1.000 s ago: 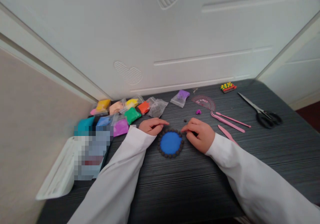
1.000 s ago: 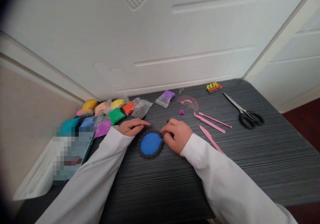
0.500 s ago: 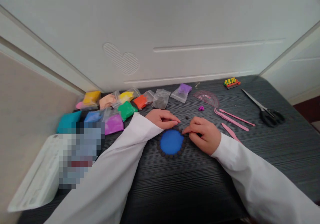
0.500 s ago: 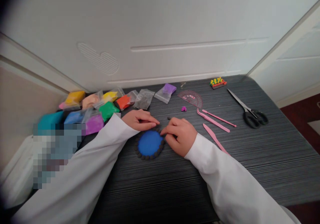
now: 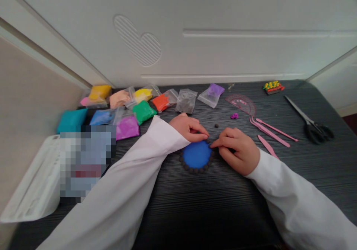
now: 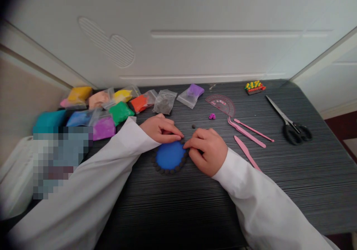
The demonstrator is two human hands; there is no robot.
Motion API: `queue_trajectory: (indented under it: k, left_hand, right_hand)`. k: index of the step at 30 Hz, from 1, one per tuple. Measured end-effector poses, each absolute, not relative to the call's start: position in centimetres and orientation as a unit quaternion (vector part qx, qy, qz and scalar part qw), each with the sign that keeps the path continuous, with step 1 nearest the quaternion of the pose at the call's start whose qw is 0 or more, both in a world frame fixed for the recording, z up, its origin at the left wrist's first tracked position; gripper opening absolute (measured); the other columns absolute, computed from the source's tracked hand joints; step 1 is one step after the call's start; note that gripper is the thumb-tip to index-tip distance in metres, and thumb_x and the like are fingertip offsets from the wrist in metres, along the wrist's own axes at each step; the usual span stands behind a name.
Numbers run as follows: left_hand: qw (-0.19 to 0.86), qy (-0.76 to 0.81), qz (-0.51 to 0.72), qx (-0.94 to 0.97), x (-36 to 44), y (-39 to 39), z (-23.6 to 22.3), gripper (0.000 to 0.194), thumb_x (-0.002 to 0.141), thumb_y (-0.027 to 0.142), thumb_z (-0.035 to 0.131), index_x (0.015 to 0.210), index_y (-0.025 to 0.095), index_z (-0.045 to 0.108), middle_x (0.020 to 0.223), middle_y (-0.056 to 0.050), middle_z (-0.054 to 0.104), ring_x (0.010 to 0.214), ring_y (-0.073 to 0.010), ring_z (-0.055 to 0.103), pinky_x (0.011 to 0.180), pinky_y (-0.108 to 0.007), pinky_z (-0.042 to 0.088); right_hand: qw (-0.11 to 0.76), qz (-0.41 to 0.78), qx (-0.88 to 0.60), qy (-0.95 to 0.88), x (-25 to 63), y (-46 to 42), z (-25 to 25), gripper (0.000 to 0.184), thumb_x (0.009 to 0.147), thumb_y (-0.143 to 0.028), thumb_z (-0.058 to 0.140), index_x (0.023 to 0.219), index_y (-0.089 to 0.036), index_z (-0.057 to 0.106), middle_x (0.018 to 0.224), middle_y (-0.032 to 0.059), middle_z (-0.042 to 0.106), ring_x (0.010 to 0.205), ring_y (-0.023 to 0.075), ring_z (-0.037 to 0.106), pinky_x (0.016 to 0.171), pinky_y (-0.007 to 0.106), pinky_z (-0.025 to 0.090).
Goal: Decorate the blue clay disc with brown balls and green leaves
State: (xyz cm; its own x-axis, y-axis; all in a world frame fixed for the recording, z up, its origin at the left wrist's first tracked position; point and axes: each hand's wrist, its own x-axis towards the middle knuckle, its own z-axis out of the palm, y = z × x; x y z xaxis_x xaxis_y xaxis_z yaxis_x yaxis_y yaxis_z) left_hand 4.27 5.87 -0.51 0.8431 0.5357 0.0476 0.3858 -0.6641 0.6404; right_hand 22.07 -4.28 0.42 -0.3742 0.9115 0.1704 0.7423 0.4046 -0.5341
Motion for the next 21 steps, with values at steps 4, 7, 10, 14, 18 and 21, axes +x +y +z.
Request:
queue_trajectory:
  k: [4, 7, 10, 14, 18, 21]
  left_hand:
    - [0.314, 0.258, 0.114, 0.906, 4.34, 5.84, -0.50, 0.019, 0.069, 0.035, 0.055, 0.075, 0.024, 0.069, 0.046, 0.006, 0.049, 0.049, -0.0045, 0.048, 0.062, -0.022, 0.029]
    - [0.311, 0.268, 0.099, 0.906, 4.40, 5.76, -0.28, 0.019, 0.069, 0.035, 0.055, 0.075, 0.024, 0.069, 0.045, 0.006, 0.048, 0.049, -0.0047, 0.047, 0.063, -0.023, 0.028]
    - [0.313, 0.264, 0.102, 0.907, 4.35, 5.77, -0.30, 0.019, 0.069, 0.035, 0.055, 0.075, 0.024, 0.069, 0.044, 0.006, 0.046, 0.049, -0.0046, 0.046, 0.062, -0.022, 0.028]
    - [0.318, 0.255, 0.116, 0.906, 4.16, 5.95, -0.67, 0.022, 0.068, 0.036, 0.055, 0.081, 0.024, 0.068, 0.043, 0.008, 0.043, 0.047, -0.0040, 0.044, 0.062, -0.022, 0.028]
    - [0.326, 0.254, 0.121, 0.902, 4.04, 6.00, -0.76, 0.023, 0.067, 0.036, 0.056, 0.082, 0.022, 0.067, 0.044, 0.009, 0.040, 0.047, -0.0038, 0.044, 0.061, -0.020, 0.029]
    - [0.327, 0.253, 0.120, 0.903, 4.03, 5.90, -0.52, 0.023, 0.067, 0.036, 0.055, 0.080, 0.020, 0.067, 0.044, 0.008, 0.039, 0.047, -0.0042, 0.043, 0.061, -0.020, 0.031]
  right_hand:
    - [0.232, 0.190, -0.513, -0.804, 22.08, -4.31, 0.47, 0.023, 0.074, -0.014, 0.043, 0.083, -0.021, 0.064, 0.077, 0.0021, 0.056, 0.072, 0.0126, 0.050, 0.070, 0.029, 0.036]
    - [0.239, 0.189, -0.515, -0.801, 22.08, -4.30, 0.44, 0.024, 0.075, -0.015, 0.042, 0.087, -0.021, 0.063, 0.077, 0.0021, 0.055, 0.072, 0.0125, 0.050, 0.070, 0.029, 0.036]
    - [0.231, 0.187, -0.514, -0.805, 22.10, -4.26, 0.36, 0.025, 0.076, -0.015, 0.042, 0.087, -0.021, 0.063, 0.077, 0.0021, 0.056, 0.072, 0.0128, 0.051, 0.071, 0.030, 0.036]
    - [0.229, 0.185, -0.509, -0.809, 22.12, -4.25, 0.31, 0.023, 0.075, -0.015, 0.043, 0.084, -0.021, 0.063, 0.076, 0.0021, 0.057, 0.072, 0.0130, 0.051, 0.070, 0.030, 0.035]
    - [0.228, 0.183, -0.512, -0.808, 22.16, -4.29, 0.27, 0.023, 0.075, -0.015, 0.042, 0.084, -0.020, 0.063, 0.076, 0.0021, 0.057, 0.073, 0.0132, 0.051, 0.070, 0.030, 0.036]
    - [0.237, 0.179, -0.502, -0.812, 22.22, -4.26, 0.14, 0.023, 0.074, -0.015, 0.043, 0.084, -0.020, 0.063, 0.075, 0.0020, 0.057, 0.071, 0.0134, 0.051, 0.069, 0.030, 0.036]
